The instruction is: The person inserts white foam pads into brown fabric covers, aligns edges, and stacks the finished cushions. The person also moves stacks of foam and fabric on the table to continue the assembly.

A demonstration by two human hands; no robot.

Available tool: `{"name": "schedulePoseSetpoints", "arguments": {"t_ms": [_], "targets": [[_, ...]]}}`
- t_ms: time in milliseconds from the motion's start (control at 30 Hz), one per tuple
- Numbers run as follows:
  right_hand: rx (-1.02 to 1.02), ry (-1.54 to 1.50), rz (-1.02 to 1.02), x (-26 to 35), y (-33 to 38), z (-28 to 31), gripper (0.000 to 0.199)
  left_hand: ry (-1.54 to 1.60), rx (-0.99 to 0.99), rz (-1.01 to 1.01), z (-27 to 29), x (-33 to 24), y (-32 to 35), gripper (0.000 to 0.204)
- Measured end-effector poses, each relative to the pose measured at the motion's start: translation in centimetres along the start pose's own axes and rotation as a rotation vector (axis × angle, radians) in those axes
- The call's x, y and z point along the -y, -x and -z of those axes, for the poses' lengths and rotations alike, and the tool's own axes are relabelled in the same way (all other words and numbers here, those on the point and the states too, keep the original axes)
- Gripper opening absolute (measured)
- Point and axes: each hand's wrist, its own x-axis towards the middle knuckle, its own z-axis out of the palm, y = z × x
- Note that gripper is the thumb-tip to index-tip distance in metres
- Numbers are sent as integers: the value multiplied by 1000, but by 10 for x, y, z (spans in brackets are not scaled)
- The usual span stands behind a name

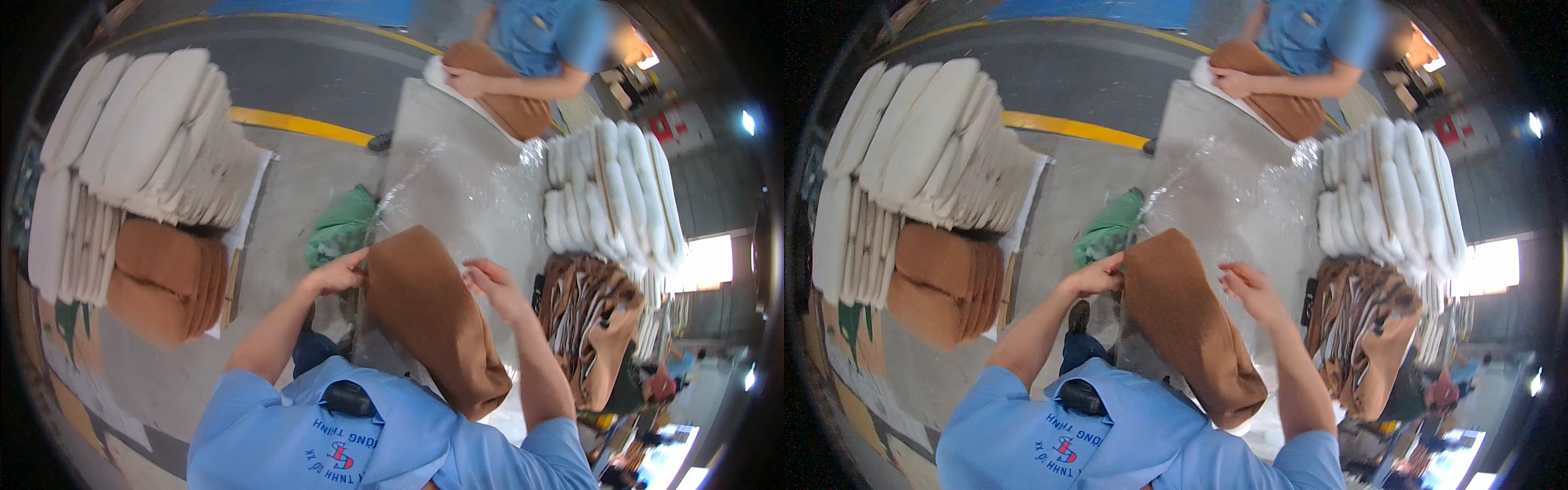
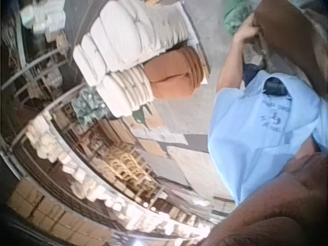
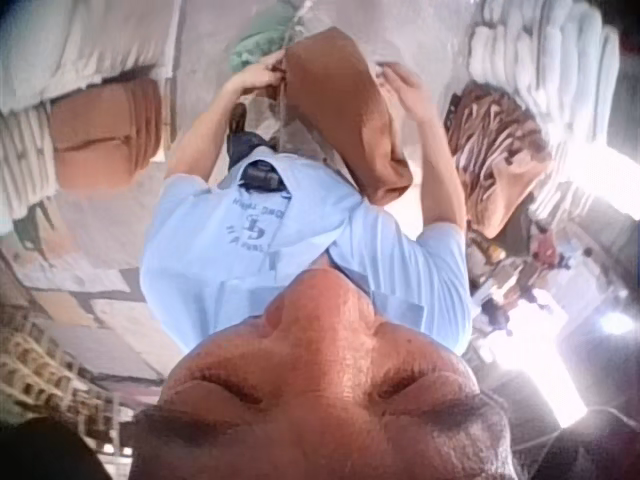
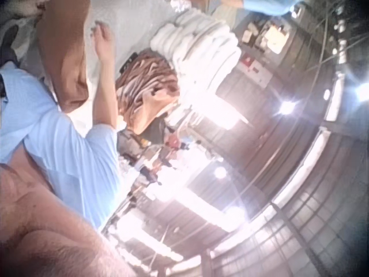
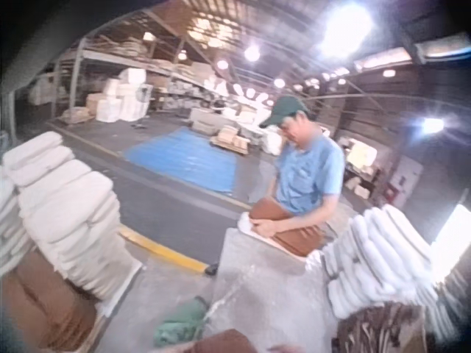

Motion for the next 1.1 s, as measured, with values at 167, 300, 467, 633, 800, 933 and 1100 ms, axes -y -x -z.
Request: {"name": "schedulePoseSetpoints", "arguments": {"t_ms": [167,300,467,633,800,933,1100], "targets": [[93,-99,-40,11,222,16,97,-240,216,188,23,-12,-25,73],[-318,269,0,-9,277,-66,112,-319,148,278,3,-24,-38,61],[-729,367,106,-57,250,-109,64,-399,163,309,-23,-49,-48,44],[-869,177,65,-68,230,-105,42,-469,192,321,-15,-54,-54,28],[-943,116,161,-79,235,-111,36,-475,105,206,-12,-36,-41,42],[-941,67,180,-91,254,-150,29,-477,123,-33,-17,-53,12,26],[-1158,742,304,-45,259,-168,28,-459,302,147,-114,-129,48,34]]}}
